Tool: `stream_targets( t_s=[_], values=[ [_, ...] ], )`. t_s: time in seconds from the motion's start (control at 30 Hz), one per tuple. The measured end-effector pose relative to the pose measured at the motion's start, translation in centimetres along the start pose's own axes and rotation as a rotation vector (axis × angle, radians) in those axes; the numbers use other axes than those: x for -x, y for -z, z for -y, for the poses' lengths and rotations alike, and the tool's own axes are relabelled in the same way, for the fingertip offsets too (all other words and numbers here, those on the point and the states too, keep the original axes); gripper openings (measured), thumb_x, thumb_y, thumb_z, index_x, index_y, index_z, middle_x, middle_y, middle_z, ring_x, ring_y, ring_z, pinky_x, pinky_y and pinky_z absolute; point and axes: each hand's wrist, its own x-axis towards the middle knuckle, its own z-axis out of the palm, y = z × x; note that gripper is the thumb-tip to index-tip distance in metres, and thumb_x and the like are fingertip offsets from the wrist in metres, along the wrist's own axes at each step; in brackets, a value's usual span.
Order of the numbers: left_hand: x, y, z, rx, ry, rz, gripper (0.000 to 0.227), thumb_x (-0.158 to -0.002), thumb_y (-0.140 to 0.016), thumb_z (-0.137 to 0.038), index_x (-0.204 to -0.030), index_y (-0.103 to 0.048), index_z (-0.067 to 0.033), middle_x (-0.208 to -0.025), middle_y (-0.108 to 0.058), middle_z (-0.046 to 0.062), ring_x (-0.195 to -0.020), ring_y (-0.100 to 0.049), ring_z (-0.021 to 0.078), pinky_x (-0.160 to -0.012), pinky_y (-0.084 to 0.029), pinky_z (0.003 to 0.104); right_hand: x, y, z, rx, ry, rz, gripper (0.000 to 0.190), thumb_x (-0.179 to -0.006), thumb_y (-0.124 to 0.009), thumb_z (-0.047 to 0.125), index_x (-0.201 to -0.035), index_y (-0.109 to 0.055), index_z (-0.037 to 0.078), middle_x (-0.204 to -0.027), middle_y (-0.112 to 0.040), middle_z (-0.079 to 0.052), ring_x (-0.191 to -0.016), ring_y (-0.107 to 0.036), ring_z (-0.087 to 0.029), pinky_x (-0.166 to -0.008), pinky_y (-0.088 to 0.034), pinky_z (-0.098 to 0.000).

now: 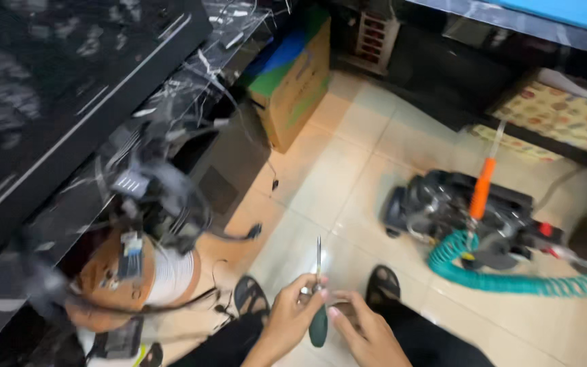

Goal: The person organizes a bundle of black cables and places them inside a computer case. They then use a screwdriver to remove screws from the case's front panel and detach a cooling fan from the interior.

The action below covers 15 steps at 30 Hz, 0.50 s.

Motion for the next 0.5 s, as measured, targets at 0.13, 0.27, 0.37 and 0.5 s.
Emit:
stream_targets(
  t_s=[0.13, 0.27, 0.37, 0.5],
  values=[
    [-7.0, 0.1, 6.8, 0.026, 0.059, -0.114, 0.016, -0.091, -0.083, -0.023, -0.106, -0.081, -0.0174, -0.093, -0.077, -0.006, -0.071, -0.065, 0.0048, -0.075, -0.054, 0.019, -9.5, -2.1, -4.1, -0.233, -0.104, -0.187, 0.038, -0.097, -0.066, 0.042, -0.13, -0.076, 0.027, -0.122, -0.088, 0.006, -0.114, -0.078, -0.003, -0.106, -0.048, -0.0184],
    [-12.5, 0.2, 9.2, 0.074, 0.094, -0.127, 0.025, -0.092, -0.093, -0.023, -0.087, -0.07, -0.0141, -0.08, -0.05, -0.004, -0.063, -0.043, 0.0046, -0.061, -0.036, 0.021, -15.5, -3.4, -2.6, -0.402, -0.196, -0.025, 0.049, -0.102, -0.049, 0.043, -0.146, -0.066, 0.031, -0.138, -0.082, 0.002, -0.128, -0.073, -0.009, -0.097, -0.061, -0.0321],
    [-16.9, 1.0, 10.0, -0.009, 0.105, -0.163, 0.013, -0.085, -0.08, -0.014, -0.082, -0.067, -0.0161, -0.075, -0.063, -0.004, -0.057, -0.057, 0.0045, -0.055, -0.058, 0.026, -20.1, -4.8, -3.0, -0.442, -0.179, 0.036, 0.051, -0.103, -0.045, 0.045, -0.143, -0.069, 0.024, -0.127, -0.078, 0.0, -0.099, -0.073, -0.013, -0.077, -0.063, -0.0302],
    [-21.8, 3.2, 8.0, -0.03, 0.21, -0.028, 0.022, -0.09, -0.072, -0.021, -0.106, -0.079, -0.0079, -0.085, -0.079, 0.006, -0.057, -0.068, 0.0131, -0.058, -0.054, 0.026, -25.3, -6.2, -4.4, -0.564, -0.201, -0.02, 0.047, -0.106, -0.043, 0.045, -0.123, -0.072, 0.012, -0.084, -0.073, -0.015, -0.053, -0.06, -0.021, -0.051, -0.049, -0.0321]
  ],
)
